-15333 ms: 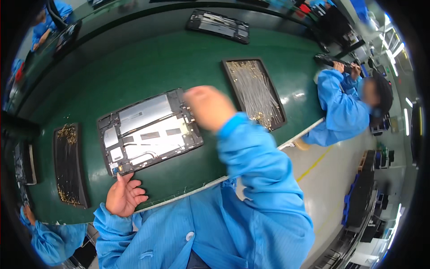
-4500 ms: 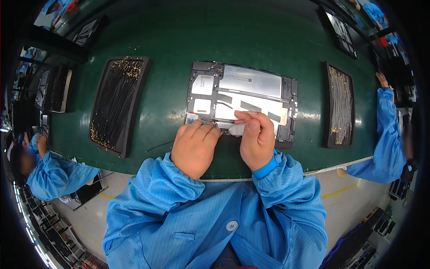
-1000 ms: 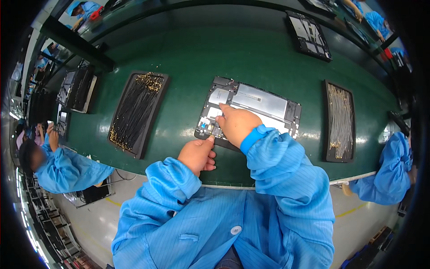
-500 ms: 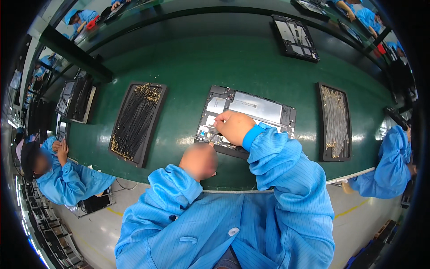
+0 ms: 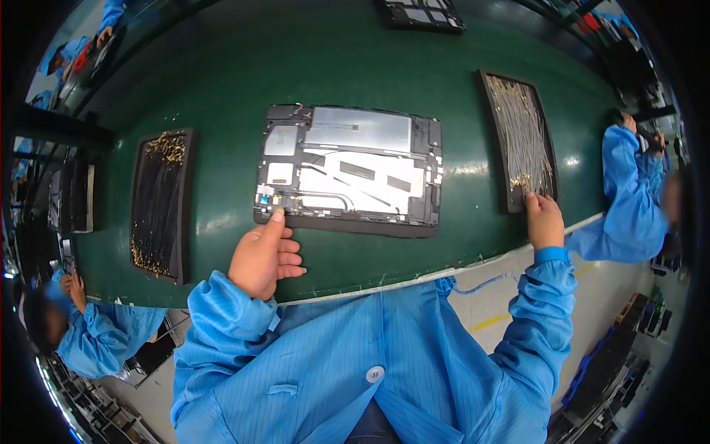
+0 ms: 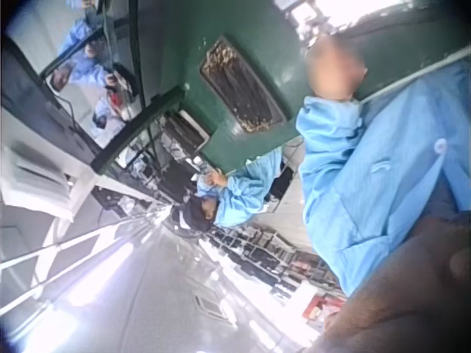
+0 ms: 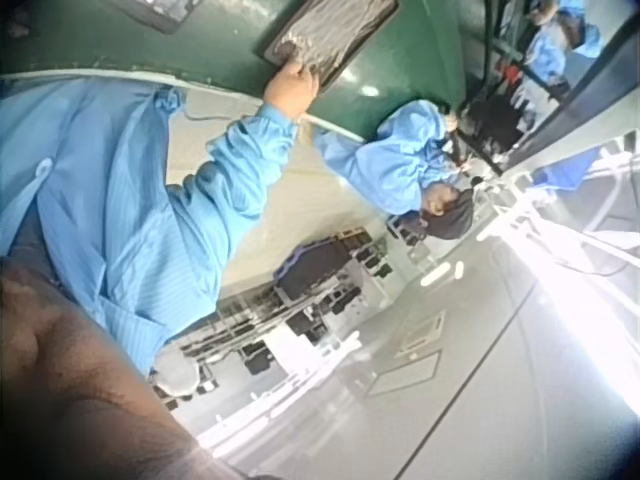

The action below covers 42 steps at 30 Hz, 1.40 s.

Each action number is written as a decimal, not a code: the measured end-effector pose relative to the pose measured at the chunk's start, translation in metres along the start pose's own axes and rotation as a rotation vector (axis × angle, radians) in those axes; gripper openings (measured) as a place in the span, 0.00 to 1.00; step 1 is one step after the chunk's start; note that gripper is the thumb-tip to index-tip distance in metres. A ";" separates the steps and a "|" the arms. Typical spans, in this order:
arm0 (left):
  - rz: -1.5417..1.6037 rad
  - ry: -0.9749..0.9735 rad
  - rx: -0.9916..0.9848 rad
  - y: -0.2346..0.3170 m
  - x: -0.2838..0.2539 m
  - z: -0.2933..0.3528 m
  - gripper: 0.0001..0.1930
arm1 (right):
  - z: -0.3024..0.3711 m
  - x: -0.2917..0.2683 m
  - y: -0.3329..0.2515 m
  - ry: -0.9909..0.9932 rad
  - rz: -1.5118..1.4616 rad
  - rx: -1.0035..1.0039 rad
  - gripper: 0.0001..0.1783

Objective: Assembling internal components of a tablet device on a production line.

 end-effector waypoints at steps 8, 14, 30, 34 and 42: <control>0.017 0.025 0.020 -0.002 0.002 0.004 0.20 | 0.025 -0.022 0.013 0.154 -0.208 0.407 0.26; -0.107 0.037 0.092 0.005 0.009 0.008 0.24 | 0.045 -0.004 0.036 0.075 -0.499 0.462 0.23; -0.111 0.079 0.198 0.007 0.010 0.011 0.17 | 0.071 0.027 0.058 0.033 -0.923 0.741 0.21; -0.118 0.087 0.219 0.006 0.007 0.016 0.17 | 0.086 0.024 0.050 0.048 -1.003 0.830 0.19; -1.067 0.104 1.662 0.067 0.107 0.153 0.20 | 0.120 -0.009 -0.166 -0.503 -1.068 -0.344 0.07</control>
Point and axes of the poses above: each hand's wrist, its own z-axis away from the middle knuckle, its own x-axis out of the palm, y = z × x, the point moved 10 cm from there along -z, towards the middle knuckle, and after that the axes turned 11 degrees about -z, right-handed, at the moved point
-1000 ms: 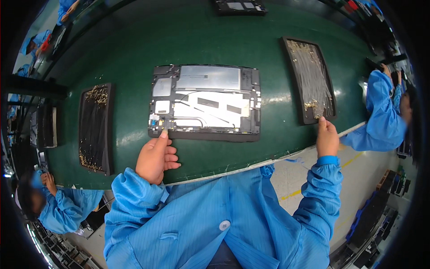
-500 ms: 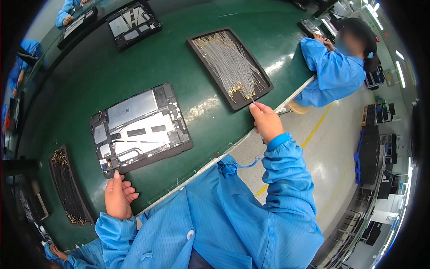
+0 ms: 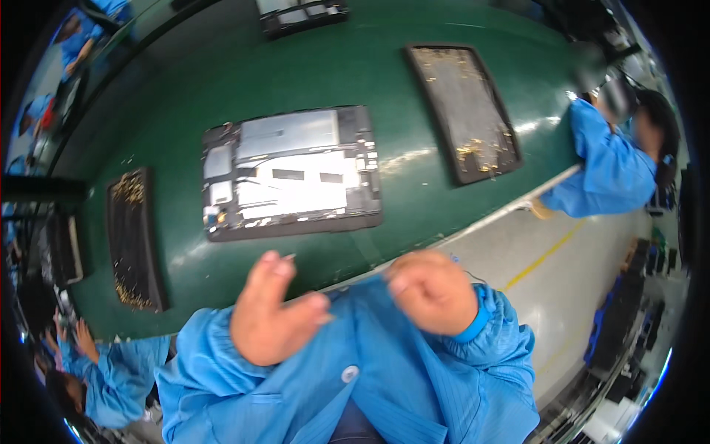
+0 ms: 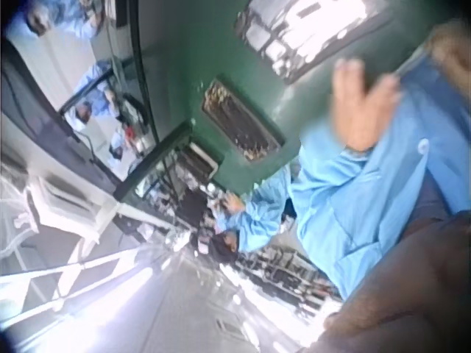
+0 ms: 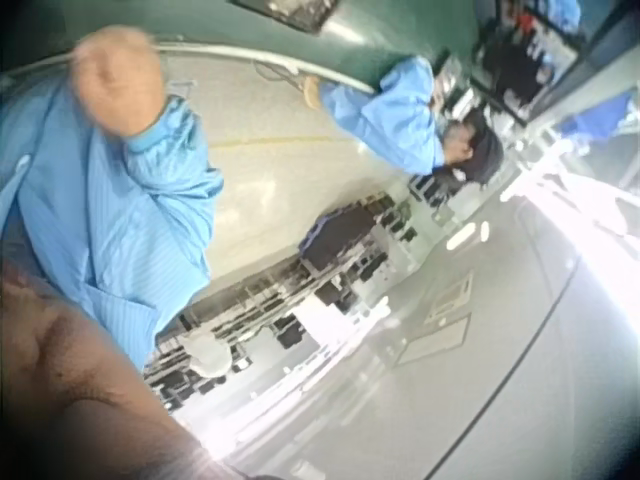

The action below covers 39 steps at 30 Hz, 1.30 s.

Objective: Assembling internal components of a tablet device on a production line.

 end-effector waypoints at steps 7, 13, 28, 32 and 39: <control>0.197 -0.038 0.017 -0.003 0.017 -0.007 0.17 | -0.011 0.066 0.035 -0.343 -0.426 0.408 0.10; -0.114 0.102 -0.090 -0.028 0.029 -0.029 0.15 | -0.023 0.043 0.075 0.145 -0.743 0.747 0.11; -0.194 -0.041 -0.181 -0.060 0.066 -0.029 0.08 | -0.055 0.009 0.055 0.517 -0.326 -0.136 0.14; -0.196 -0.063 -0.188 -0.061 0.067 -0.028 0.08 | -0.055 0.011 0.059 0.501 -0.333 -0.124 0.14; -0.188 -0.089 -0.194 -0.061 0.068 -0.030 0.07 | -0.057 0.010 0.058 0.497 -0.316 -0.113 0.14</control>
Point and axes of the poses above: each hand's wrist, its own z-axis away from the middle knuckle, its own x-axis out of the palm, y = z × x, the point moved 10 cm from there along -z, towards the middle knuckle, and after that the axes turned 11 degrees about -z, right-handed, at the moved point
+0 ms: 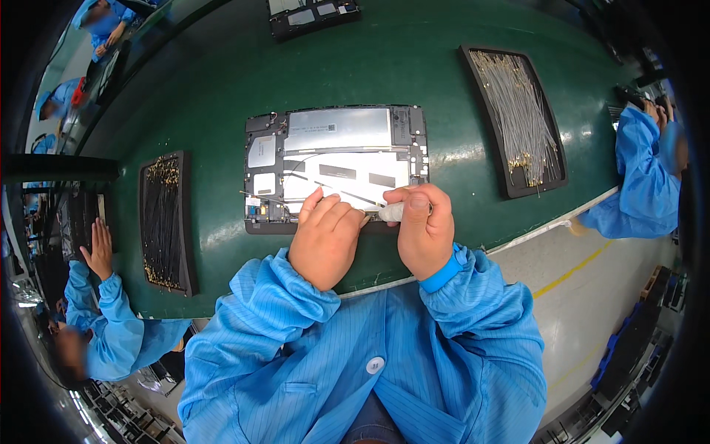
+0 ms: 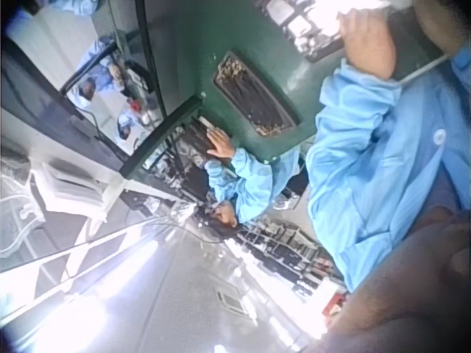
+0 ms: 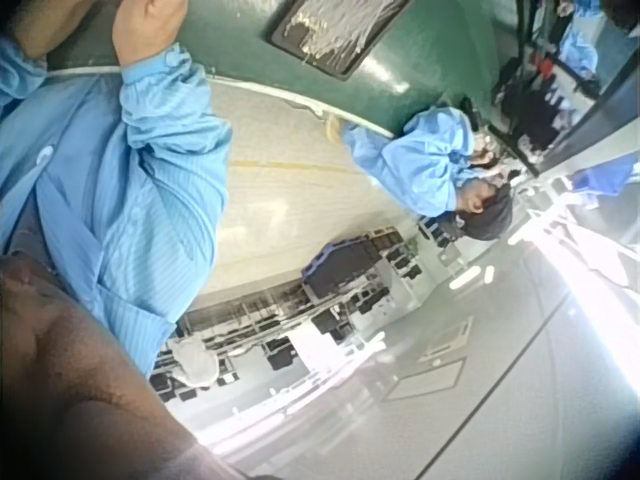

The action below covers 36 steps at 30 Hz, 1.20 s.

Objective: Assembling internal components of a tablet device on a production line.

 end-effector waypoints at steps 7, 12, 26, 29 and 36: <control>-0.072 -0.005 0.008 -0.001 -0.004 0.001 0.06 | -0.013 0.055 -0.034 -0.419 0.471 -0.121 0.10; -0.073 -0.034 0.148 -0.001 -0.002 -0.003 0.06 | -0.011 0.054 -0.043 -0.355 0.456 -0.246 0.09; 0.754 -0.145 -1.097 -0.185 -0.004 0.078 0.20 | 0.028 -0.019 0.044 -0.294 -0.016 1.193 0.19; 1.004 0.368 -1.254 -0.207 -0.017 0.094 0.17 | 0.032 0.011 0.035 -0.348 -0.148 1.154 0.18; 1.987 0.212 -0.961 -0.099 -0.016 0.024 0.23 | -0.021 0.102 0.019 -0.182 -0.249 0.878 0.19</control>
Point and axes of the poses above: each hand's wrist, its own z-axis away from the middle knuckle, its own x-axis out of the palm, y = z × x, the point moved 10 cm from there along -z, towards the middle knuckle, and after that the axes turned 11 degrees about -z, right-handed, at the moved point
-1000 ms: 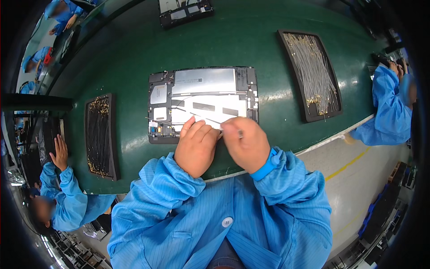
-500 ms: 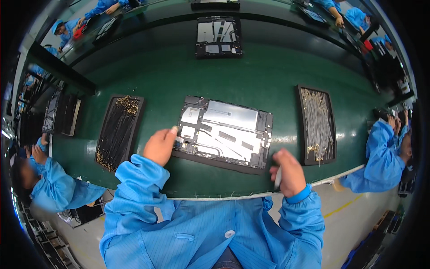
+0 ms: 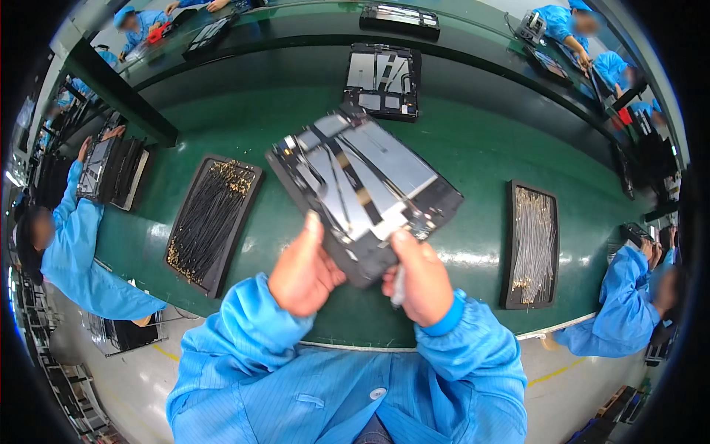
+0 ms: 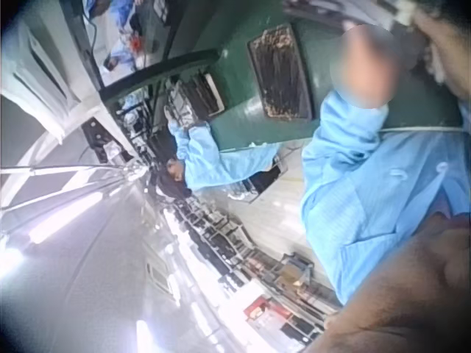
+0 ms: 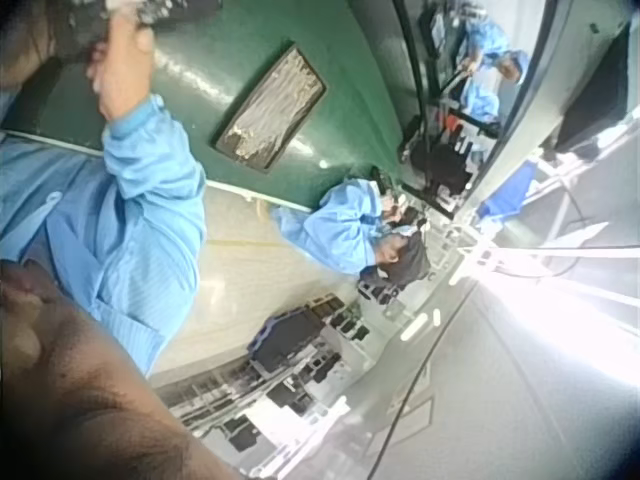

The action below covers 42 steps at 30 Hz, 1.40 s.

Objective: Assembling internal components of a tablet device on a production line.

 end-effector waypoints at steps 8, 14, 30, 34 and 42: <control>-0.041 0.206 0.255 0.092 -0.020 -0.016 0.10 | -0.017 0.055 -0.032 -0.304 0.616 -0.463 0.18; 0.011 0.423 0.380 0.161 -0.116 -0.085 0.05 | 0.040 -0.058 -0.051 0.194 1.426 -1.269 0.07; 0.018 0.659 0.193 0.093 -0.060 -0.236 0.19 | 0.008 -0.062 -0.055 0.153 1.483 -1.067 0.17; 0.159 0.714 0.237 0.094 -0.071 -0.234 0.10 | 0.006 -0.060 -0.051 0.165 1.513 -1.059 0.15; -0.352 0.143 0.394 0.123 -0.016 -0.155 0.14 | 0.014 -0.060 -0.054 0.203 1.476 -1.115 0.12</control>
Point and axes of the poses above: each hand's wrist, its own z-axis away from the middle knuckle, its own x-axis out of the palm, y = z × x, the point moved 10 cm from there along -z, towards the middle knuckle, and after that the axes turned 11 degrees about -z, right-handed, at the moved point
